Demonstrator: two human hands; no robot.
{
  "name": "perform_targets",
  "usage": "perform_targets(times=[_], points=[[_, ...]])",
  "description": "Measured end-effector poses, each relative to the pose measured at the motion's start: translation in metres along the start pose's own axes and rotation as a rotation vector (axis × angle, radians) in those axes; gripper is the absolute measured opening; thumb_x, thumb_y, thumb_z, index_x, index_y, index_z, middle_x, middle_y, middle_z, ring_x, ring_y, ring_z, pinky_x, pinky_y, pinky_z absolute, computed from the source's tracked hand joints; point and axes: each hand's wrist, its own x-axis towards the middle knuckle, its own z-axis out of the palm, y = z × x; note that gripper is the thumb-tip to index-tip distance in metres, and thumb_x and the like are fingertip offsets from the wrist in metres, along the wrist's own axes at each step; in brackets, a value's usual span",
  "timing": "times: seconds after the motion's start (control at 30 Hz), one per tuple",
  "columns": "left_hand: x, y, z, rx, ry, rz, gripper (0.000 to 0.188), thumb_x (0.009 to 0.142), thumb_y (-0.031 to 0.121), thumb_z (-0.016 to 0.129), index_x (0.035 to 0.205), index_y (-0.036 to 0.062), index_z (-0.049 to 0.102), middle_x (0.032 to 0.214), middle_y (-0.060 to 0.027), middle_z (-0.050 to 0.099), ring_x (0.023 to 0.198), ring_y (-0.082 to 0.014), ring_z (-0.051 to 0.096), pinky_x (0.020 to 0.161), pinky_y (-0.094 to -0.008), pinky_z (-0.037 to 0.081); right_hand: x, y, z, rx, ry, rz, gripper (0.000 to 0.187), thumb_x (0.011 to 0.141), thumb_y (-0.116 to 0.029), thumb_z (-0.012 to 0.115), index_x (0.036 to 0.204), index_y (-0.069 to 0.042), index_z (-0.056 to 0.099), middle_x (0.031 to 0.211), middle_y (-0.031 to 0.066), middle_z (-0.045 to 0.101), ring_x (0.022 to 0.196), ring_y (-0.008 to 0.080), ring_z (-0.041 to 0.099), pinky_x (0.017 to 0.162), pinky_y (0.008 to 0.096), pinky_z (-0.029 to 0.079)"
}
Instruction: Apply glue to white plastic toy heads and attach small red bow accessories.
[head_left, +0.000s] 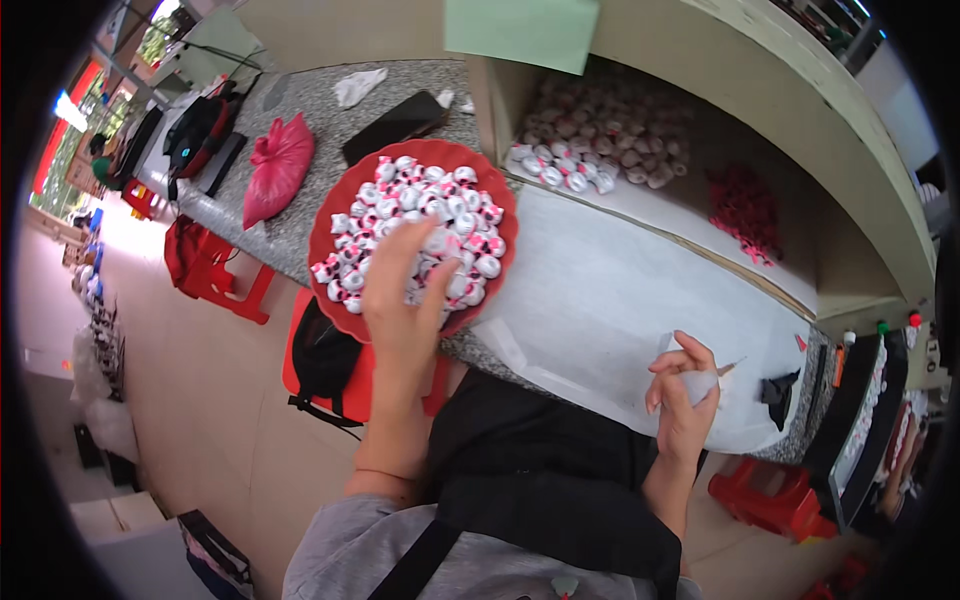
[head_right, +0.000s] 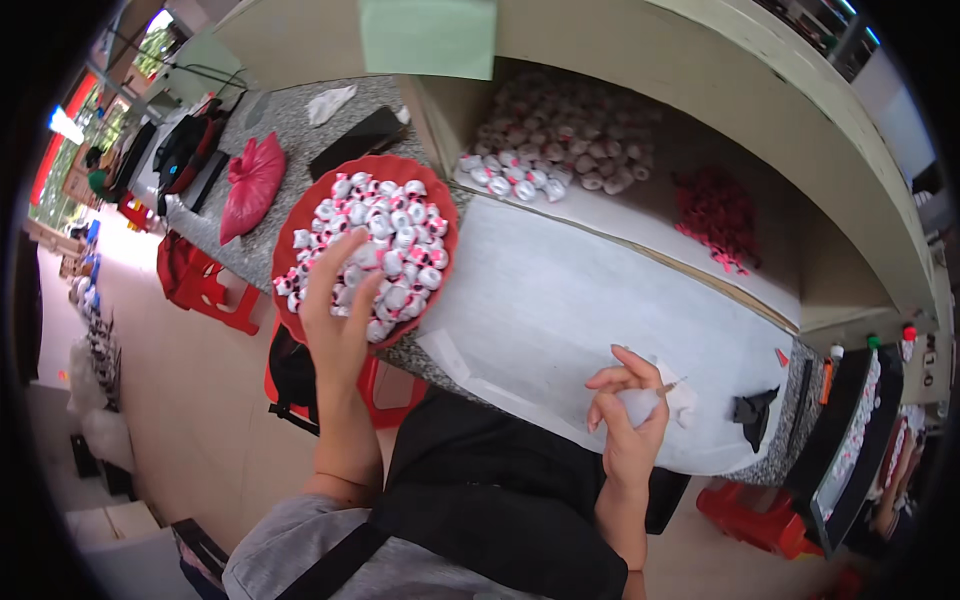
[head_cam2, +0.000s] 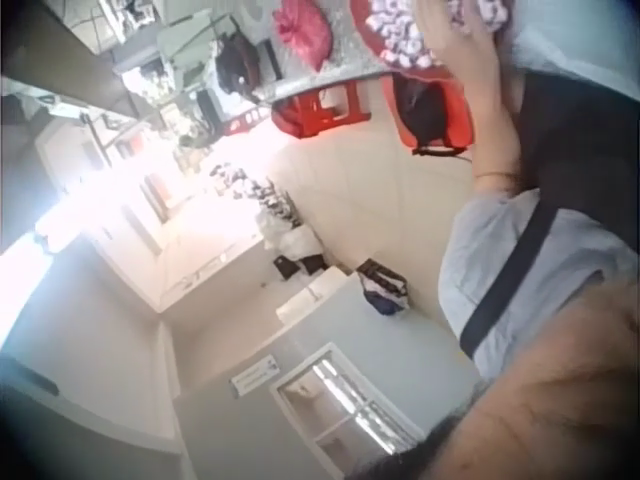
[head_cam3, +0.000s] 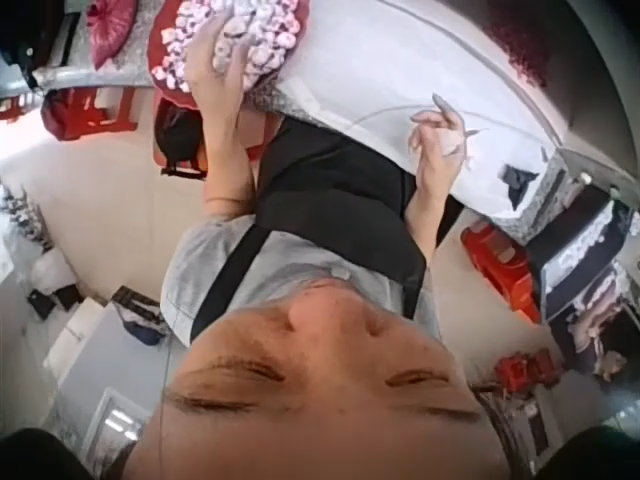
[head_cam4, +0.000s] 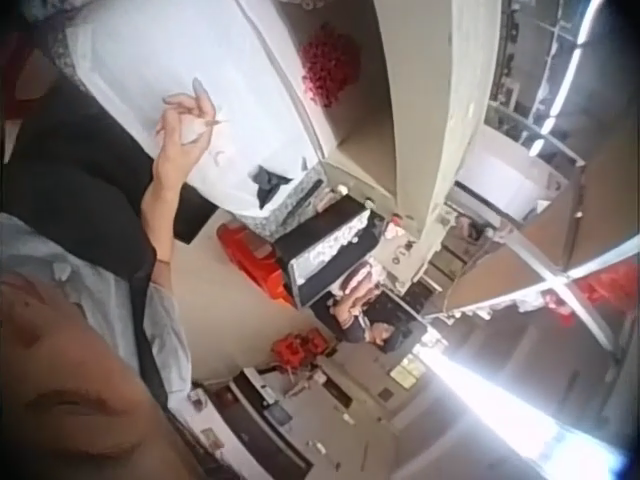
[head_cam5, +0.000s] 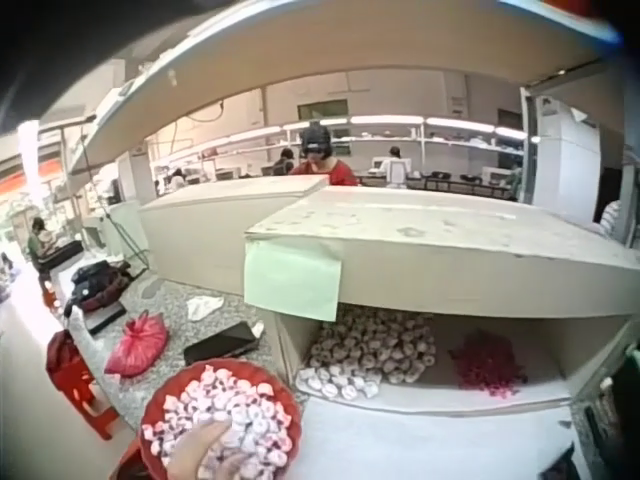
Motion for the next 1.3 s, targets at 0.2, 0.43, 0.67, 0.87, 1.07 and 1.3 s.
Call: perform_targets(times=[0.2, 0.43, 0.67, 0.87, 1.07, 1.3], points=[[0.027, 0.041, 0.06, -0.126, -0.204, 0.208, 0.029, 0.066, 0.004, 0.058, 0.095, 0.0035, 0.054, 0.092, -0.013, 0.054, 0.088, -0.0267, 0.048, 0.077, -0.0328, 0.037, -0.001, -0.006, -0.014, 0.036, 0.03, -0.007, 0.043, 0.068, -0.004, 0.047, 0.106, -0.008, 0.029, 0.091, 0.0106, 0.039, 0.046, 0.0087, 0.038, 0.031, 0.0172, 0.027], [0.083, 0.029, 0.208, 0.528, -0.158, 0.288, 0.017, 0.064, 0.011, 0.052, 0.078, 0.0077, 0.06, 0.072, -0.0141, 0.056, 0.074, -0.0264, 0.052, 0.065, -0.0349, 0.039, -0.016, -0.009, -0.036, 0.089, -0.03, -0.106, 0.033, 0.067, -0.009, 0.045, 0.096, -0.006, 0.03, 0.096, 0.0166, 0.037, 0.052, 0.0172, 0.045, 0.032, 0.0211, 0.035], [0.08, 0.002, 0.245, 0.673, -0.247, 0.296, 0.031, 0.067, 0.019, 0.054, 0.097, 0.0126, 0.056, 0.096, -0.0117, 0.054, 0.087, -0.0289, 0.051, 0.075, -0.0399, 0.039, -0.02, -0.007, -0.064, 0.145, -0.096, -0.047, 0.028, 0.074, 0.003, 0.04, 0.1, -0.004, 0.031, 0.106, 0.0136, 0.037, 0.076, 0.0176, 0.047, 0.054, 0.0278, 0.045], [0.081, 0.002, 0.231, 0.328, -0.142, 0.452, 0.024, 0.073, 0.017, 0.052, 0.096, 0.011, 0.055, 0.089, -0.0167, 0.054, 0.078, -0.0339, 0.052, 0.067, -0.0393, 0.041, -0.021, -0.008, -0.062, 0.133, -0.17, -0.063, 0.03, 0.08, -0.009, 0.042, 0.106, -0.002, 0.029, 0.108, 0.0091, 0.036, 0.079, 0.0124, 0.046, 0.059, 0.023, 0.042], [0.078, 0.036, 0.203, -0.346, -0.266, 0.037, 0.02, 0.076, 0.007, 0.051, 0.095, 0.0017, 0.052, 0.09, -0.0109, 0.056, 0.078, -0.0181, 0.054, 0.068, -0.0272, 0.041, -0.016, -0.009, -0.058, 0.107, -0.168, -0.075, 0.034, 0.08, -0.007, 0.043, 0.112, -0.001, 0.032, 0.106, 0.0076, 0.036, 0.084, 0.0131, 0.046, 0.063, 0.025, 0.044], [-0.016, 0.078, 0.114, -1.173, -0.554, -0.421, 0.021, 0.073, -0.001, 0.052, 0.092, 0.0019, 0.045, 0.088, -0.011, 0.054, 0.077, -0.0123, 0.05, 0.068, -0.0211, 0.039, -0.021, -0.021, -0.05, 0.07, -0.177, -0.165, 0.041, 0.077, 0.003, 0.041, 0.118, -0.001, 0.035, 0.101, 0.0079, 0.033, 0.09, 0.0165, 0.047, 0.069, 0.025, 0.045]])
